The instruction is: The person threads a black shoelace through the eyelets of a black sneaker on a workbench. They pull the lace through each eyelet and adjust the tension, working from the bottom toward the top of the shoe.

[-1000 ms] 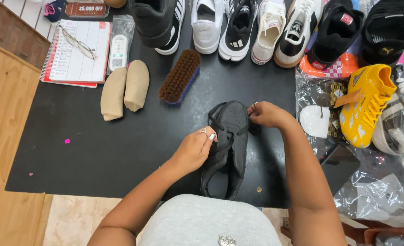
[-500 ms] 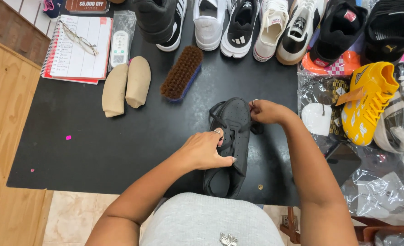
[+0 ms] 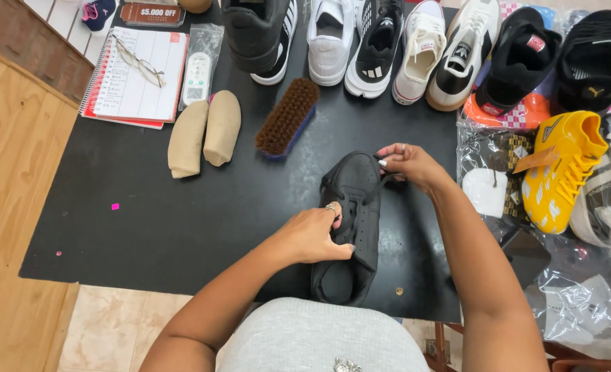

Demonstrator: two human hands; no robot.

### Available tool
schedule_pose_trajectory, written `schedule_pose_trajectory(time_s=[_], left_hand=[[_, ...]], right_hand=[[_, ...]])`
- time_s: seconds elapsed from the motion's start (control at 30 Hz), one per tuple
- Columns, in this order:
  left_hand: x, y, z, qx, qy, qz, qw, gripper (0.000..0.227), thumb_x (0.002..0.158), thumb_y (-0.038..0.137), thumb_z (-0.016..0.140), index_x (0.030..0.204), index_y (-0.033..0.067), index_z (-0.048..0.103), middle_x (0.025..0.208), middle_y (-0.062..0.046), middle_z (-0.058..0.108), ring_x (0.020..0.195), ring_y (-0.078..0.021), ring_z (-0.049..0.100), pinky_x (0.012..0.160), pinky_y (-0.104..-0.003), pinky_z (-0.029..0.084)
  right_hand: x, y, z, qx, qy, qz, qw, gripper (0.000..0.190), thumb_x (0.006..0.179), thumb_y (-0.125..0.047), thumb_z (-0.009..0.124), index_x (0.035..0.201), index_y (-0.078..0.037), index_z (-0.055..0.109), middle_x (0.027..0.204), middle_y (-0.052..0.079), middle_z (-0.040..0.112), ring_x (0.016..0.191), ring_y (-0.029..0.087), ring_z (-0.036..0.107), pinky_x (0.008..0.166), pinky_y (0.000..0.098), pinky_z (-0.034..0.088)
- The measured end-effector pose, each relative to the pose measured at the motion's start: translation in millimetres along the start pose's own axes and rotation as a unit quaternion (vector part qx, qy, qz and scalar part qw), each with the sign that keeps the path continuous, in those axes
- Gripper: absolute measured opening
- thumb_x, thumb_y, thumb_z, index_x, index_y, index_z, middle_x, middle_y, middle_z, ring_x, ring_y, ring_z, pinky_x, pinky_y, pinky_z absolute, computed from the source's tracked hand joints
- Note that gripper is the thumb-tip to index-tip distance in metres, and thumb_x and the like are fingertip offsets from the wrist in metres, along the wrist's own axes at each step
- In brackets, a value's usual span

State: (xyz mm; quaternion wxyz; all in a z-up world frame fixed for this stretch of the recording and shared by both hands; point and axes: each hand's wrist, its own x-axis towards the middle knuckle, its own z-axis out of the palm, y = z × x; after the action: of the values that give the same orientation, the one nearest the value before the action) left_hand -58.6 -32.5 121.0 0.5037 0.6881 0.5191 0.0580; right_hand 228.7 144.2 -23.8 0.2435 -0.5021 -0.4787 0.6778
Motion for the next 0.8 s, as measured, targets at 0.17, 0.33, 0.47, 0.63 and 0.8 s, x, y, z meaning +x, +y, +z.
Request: schedule_pose_trajectory(time_s=[0.17,0.33,0.47,0.63,0.8], left_hand=[[2,4,9,0.016,0.028,0.035,0.999,0.051,0.074,0.050,0.071,0.095,0.0070,0.053,0.085,-0.021,0.067,0.086,-0.0433,0.071,0.071,-0.046,0.056],[-10,4,6,0.028,0.041,0.052,0.997,0.044,0.083,0.046,0.065,0.094,0.0053,0.052,0.086,-0.023,0.067,0.088,-0.0475,0.070,0.074,-0.050,0.055],[-12,4,5,0.031,0.038,0.051,0.997,0.043,0.085,0.048,0.064,0.092,0.0082,0.051,0.082,-0.019,0.068,0.087,-0.0450,0.070,0.075,-0.048,0.054],[-11,1,8,0.023,0.042,0.059,0.997,0.041,0.086,0.047,0.065,0.090,0.0082,0.052,0.078,-0.018,0.066,0.083,-0.0439,0.070,0.072,-0.047,0.054],[-8,-2,14,0.042,0.047,0.062,0.996,0.043,0.085,0.050,0.066,0.090,0.0103,0.051,0.077,-0.016,0.065,0.081,-0.0428,0.070,0.071,-0.046,0.054]], right_hand=[[-7,-37,9,-0.077,0.043,-0.120,0.989,0.038,0.087,0.006,0.072,0.124,-0.002,0.064,0.095,0.010,0.075,0.091,0.015,0.073,0.083,0.0297,0.062],[-39,-70,32,-0.169,-0.012,-0.148,0.974,0.046,0.084,0.010,0.069,0.127,-0.003,0.066,0.095,0.010,0.076,0.089,0.014,0.068,0.086,0.0298,0.056],[-53,-79,40,-0.178,-0.045,-0.126,0.975,0.045,0.085,0.005,0.071,0.129,-0.002,0.065,0.094,0.010,0.075,0.088,0.014,0.067,0.085,0.0311,0.056],[-56,-82,45,-0.362,0.061,-0.126,0.922,0.033,0.092,-0.007,0.072,0.124,-0.004,0.068,0.090,0.010,0.076,0.085,0.021,0.072,0.082,0.0358,0.056],[-58,-87,45,-0.587,0.152,-0.123,0.786,0.020,0.092,-0.021,0.077,0.108,-0.010,0.075,0.087,0.003,0.078,0.084,0.024,0.076,0.076,0.0371,0.058]])
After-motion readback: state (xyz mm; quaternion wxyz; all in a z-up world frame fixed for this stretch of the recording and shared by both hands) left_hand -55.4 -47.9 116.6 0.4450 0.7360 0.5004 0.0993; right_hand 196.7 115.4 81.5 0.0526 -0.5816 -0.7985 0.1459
